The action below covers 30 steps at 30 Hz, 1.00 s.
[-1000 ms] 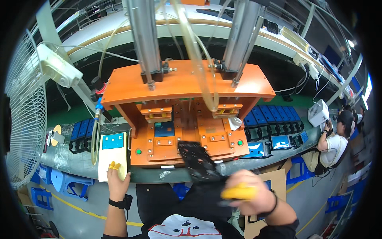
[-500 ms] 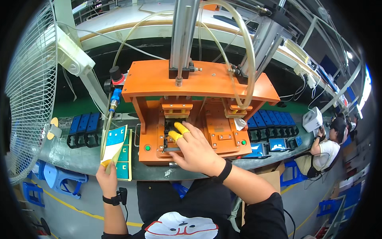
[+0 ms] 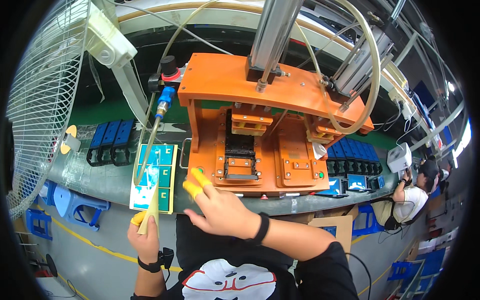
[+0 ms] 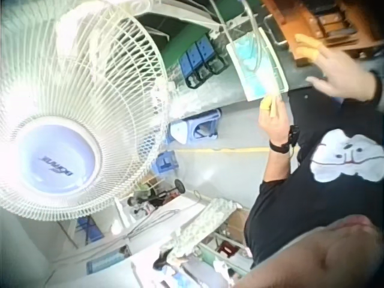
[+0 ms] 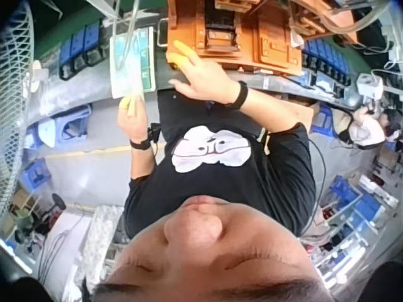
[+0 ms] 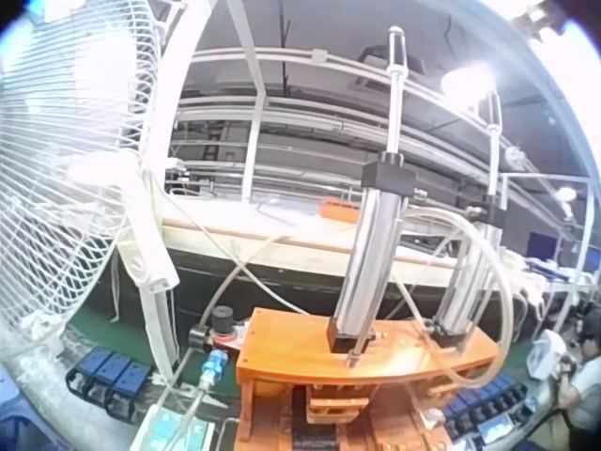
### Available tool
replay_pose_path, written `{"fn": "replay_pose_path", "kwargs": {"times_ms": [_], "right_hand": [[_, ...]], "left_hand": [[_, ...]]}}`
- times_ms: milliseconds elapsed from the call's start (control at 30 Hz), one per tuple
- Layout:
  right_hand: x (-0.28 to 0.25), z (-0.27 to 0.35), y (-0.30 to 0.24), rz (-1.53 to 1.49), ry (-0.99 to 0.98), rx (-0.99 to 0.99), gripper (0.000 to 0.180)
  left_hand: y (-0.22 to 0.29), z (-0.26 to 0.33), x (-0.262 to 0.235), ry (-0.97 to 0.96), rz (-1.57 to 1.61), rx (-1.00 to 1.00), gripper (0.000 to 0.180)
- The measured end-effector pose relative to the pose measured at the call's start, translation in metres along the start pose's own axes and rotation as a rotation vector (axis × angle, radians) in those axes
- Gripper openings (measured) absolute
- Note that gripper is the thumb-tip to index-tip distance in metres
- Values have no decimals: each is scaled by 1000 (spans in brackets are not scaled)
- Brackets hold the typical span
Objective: Using an industrial press machine to process or assemble plastic/rubber parts.
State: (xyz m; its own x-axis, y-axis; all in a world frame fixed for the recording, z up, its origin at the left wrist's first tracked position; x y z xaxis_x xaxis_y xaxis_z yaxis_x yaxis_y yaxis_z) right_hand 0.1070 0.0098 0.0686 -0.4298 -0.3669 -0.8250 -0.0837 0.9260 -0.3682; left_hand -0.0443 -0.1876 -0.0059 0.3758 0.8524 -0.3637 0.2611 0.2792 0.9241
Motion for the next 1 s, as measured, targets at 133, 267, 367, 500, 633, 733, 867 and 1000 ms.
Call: {"fn": "replay_pose_path", "kwargs": {"times_ms": [133,267,367,500,633,733,867,1000], "right_hand": [[26,-1,4,49,43,95,61],[63,22,-1,-954,154,587,48],[96,26,5,-1540,239,769,34],[105,40,13,-1197,220,743,25],[79,56,-3,-841,72,525,27],[52,51,-21,-554,200,176,17],[29,76,-19,-444,142,117,13],[19,170,18,-621,394,485,15]], "left_hand": [[8,11,-2,-31,21,31,12],[26,24,5,-121,-55,255,18],[37,38,26,-356,-127,313,24],[47,47,35,-619,-155,343,40],[51,27,36,-339,15,319,44],[50,27,49,-339,-17,278,33],[40,32,55,-350,45,199,23],[15,16,58,-402,589,-243,19]]}}
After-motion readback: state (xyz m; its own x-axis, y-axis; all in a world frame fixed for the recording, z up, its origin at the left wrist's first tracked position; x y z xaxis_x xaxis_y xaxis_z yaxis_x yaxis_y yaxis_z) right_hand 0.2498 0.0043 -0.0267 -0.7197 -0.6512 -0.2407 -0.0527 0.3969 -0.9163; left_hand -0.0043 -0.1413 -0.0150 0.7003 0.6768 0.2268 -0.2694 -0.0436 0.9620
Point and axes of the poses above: each hand's wrist, its own z-axis away from the middle knuckle, its own x-axis out of the palm, y = z × x, the point moved 4 cm from there along -z, towards the middle knuckle, and after that the axes turned 15 degrees about -x, right-handed, at the moved point
